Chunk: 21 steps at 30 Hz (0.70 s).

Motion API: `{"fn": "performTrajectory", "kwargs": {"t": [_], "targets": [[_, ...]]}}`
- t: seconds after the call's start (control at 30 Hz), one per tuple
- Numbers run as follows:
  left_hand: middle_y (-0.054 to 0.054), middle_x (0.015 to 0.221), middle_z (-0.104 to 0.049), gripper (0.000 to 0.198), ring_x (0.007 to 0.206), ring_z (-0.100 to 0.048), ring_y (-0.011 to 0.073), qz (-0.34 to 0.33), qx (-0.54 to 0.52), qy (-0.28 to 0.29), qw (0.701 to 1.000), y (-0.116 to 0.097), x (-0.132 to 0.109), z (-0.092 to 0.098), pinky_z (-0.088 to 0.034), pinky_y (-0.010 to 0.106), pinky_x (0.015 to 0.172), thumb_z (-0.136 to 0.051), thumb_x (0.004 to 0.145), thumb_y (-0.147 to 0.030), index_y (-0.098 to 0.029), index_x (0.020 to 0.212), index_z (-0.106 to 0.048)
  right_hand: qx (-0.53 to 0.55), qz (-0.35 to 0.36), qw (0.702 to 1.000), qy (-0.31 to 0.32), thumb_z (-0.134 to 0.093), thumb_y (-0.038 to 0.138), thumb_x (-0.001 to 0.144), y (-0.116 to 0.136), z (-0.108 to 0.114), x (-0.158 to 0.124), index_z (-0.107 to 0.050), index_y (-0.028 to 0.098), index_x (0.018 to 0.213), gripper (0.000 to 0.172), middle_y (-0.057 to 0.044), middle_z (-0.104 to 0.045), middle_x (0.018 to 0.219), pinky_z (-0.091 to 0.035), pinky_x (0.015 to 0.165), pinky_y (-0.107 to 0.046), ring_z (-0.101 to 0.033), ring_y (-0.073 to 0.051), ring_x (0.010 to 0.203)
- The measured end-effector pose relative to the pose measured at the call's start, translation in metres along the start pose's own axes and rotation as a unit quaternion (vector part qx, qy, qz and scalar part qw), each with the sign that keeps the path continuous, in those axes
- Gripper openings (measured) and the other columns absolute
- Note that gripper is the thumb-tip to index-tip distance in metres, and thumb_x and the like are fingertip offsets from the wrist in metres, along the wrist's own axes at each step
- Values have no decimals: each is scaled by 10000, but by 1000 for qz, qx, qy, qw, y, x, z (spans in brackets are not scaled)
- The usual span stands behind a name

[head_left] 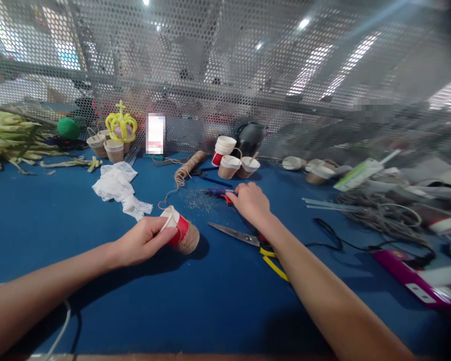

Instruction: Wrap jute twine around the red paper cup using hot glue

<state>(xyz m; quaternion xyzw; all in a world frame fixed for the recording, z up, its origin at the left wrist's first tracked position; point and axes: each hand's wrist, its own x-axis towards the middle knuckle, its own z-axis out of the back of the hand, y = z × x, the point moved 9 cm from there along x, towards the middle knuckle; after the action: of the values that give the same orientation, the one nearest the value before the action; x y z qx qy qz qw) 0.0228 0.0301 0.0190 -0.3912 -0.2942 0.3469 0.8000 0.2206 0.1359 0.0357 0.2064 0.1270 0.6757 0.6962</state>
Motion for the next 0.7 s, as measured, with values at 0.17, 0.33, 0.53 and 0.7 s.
{"fn": "performTrajectory", "kwargs": {"t": [0.17, 0.33, 0.53, 0.7], "targets": [[16, 655, -494, 288, 594, -415, 103, -61, 77, 25, 995, -17, -5, -8, -384, 227, 596, -282, 854, -262, -131, 706, -492, 83, 106, 979, 152, -335, 512, 808, 72, -28, -47, -653, 192, 714, 461, -40, -631, 691, -401, 631, -282, -554, -157, 681], [26, 643, -490, 248, 598, -413, 113, -115, 122, 47, 985, -33, -9, -15, -380, 243, 596, -304, 835, -205, -140, 672, -479, 317, 162, 860, 366, -372, 507, 800, 122, -62, -93, -629, 133, 878, 460, -61, -633, 847, -401, 723, -292, -544, -152, 784], [-14, 585, -439, 317, 532, -366, 87, -18, 23, 36, 999, -16, -6, -10, -343, 221, 523, -311, 846, -289, -127, 641, -490, 492, 94, 796, 340, -593, 238, 707, 118, -54, -89, -638, 138, 751, 118, -43, -589, 967, -394, 758, -243, -528, -112, 833], [-13, 606, -486, 368, 542, -389, 79, 103, -173, -2, 980, 9, -6, -7, -341, 212, 541, -365, 819, -410, -108, 719, -551, 495, 101, 833, 226, -571, 286, 730, 99, -24, -78, -639, 156, 655, 165, 9, -574, 694, -373, 574, -189, -477, -55, 605]]}}
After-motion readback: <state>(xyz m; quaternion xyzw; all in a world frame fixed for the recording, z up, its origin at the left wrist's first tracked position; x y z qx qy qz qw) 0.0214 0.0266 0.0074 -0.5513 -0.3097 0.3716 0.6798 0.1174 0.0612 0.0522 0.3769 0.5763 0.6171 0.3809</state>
